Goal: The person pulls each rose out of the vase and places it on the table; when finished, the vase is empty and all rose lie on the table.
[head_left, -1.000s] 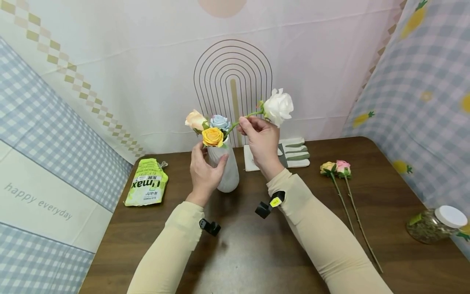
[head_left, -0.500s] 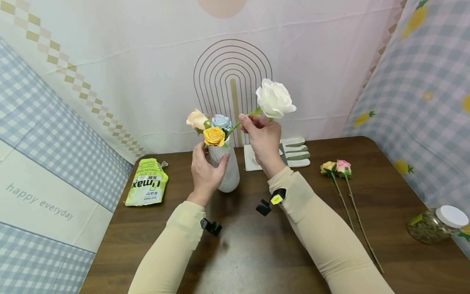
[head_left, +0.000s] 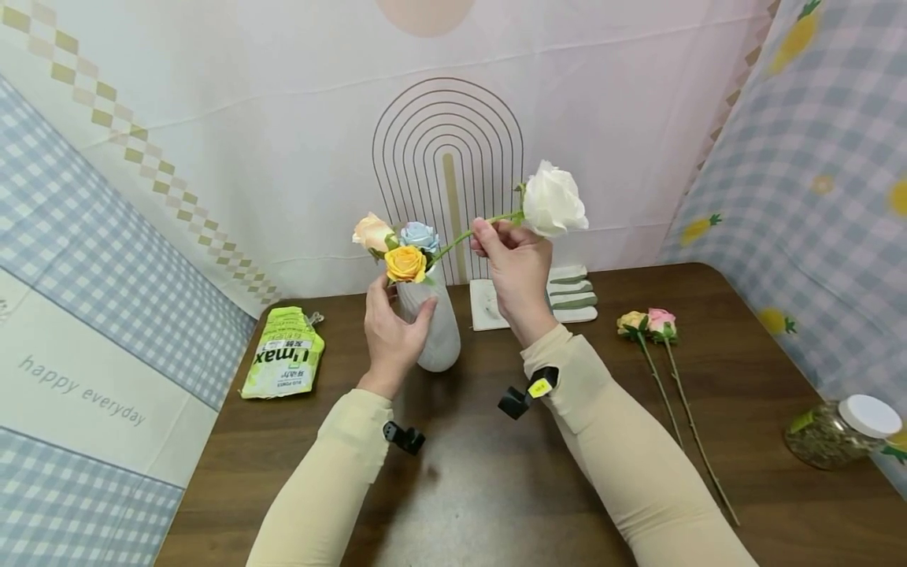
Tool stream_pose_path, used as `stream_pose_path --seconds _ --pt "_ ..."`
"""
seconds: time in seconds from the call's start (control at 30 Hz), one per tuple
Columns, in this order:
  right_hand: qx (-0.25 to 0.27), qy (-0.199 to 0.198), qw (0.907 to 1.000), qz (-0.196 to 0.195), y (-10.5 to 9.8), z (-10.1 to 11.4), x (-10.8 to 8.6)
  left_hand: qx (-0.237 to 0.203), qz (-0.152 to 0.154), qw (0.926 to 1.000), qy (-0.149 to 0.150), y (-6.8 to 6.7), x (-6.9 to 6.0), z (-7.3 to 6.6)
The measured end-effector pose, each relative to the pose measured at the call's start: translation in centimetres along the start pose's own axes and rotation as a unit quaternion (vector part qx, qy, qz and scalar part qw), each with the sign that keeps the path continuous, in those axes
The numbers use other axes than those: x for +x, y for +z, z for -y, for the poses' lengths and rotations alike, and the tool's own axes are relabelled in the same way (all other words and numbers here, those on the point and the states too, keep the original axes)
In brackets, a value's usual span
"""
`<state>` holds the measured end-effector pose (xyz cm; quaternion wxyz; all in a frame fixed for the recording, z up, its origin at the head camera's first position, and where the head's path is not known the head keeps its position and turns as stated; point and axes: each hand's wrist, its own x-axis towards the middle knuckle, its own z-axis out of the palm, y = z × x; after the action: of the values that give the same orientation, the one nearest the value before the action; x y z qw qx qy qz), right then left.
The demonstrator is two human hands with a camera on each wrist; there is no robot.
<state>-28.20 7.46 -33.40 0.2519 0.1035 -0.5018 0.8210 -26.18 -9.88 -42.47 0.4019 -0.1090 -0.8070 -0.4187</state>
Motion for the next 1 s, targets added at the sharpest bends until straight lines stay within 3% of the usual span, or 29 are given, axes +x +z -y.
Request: stream_pose_path --seconds 0.23,0.4,0.53,0.67,0.83,1.0 --pt "0.038 0.020 0.9981 -0.044 -2.0 1.5 1.0 -0.010 -0.008 0.9999 0.007 0.1 0.0 0.1" --pt "0.045 0.045 0.9959 -0.064 -6.2 3.3 2.2 -0.008 -0.011 0.9998 0.014 0.3 0.0 0.0" --pt "0.066 0.029 0.9944 -0.077 -9.8 4.0 2.8 -0.005 -0.013 0.9998 0.012 0.3 0.0 -0.1" --pt "0.027 0.015 0.9952 -0.093 -12.8 3.7 2.6 -0.003 -0.014 0.9998 0.011 0.2 0.0 0.0" --pt "-0.049 0.033 0.9928 -0.104 -15.5 2.0 1.4 -0.002 -0.014 0.9999 0.009 0.3 -0.1 0.2" --pt "-0.101 0.047 0.9899 -0.088 -17.9 0.3 -0.2 0.000 -0.012 0.9999 0.008 0.2 -0.2 0.0"
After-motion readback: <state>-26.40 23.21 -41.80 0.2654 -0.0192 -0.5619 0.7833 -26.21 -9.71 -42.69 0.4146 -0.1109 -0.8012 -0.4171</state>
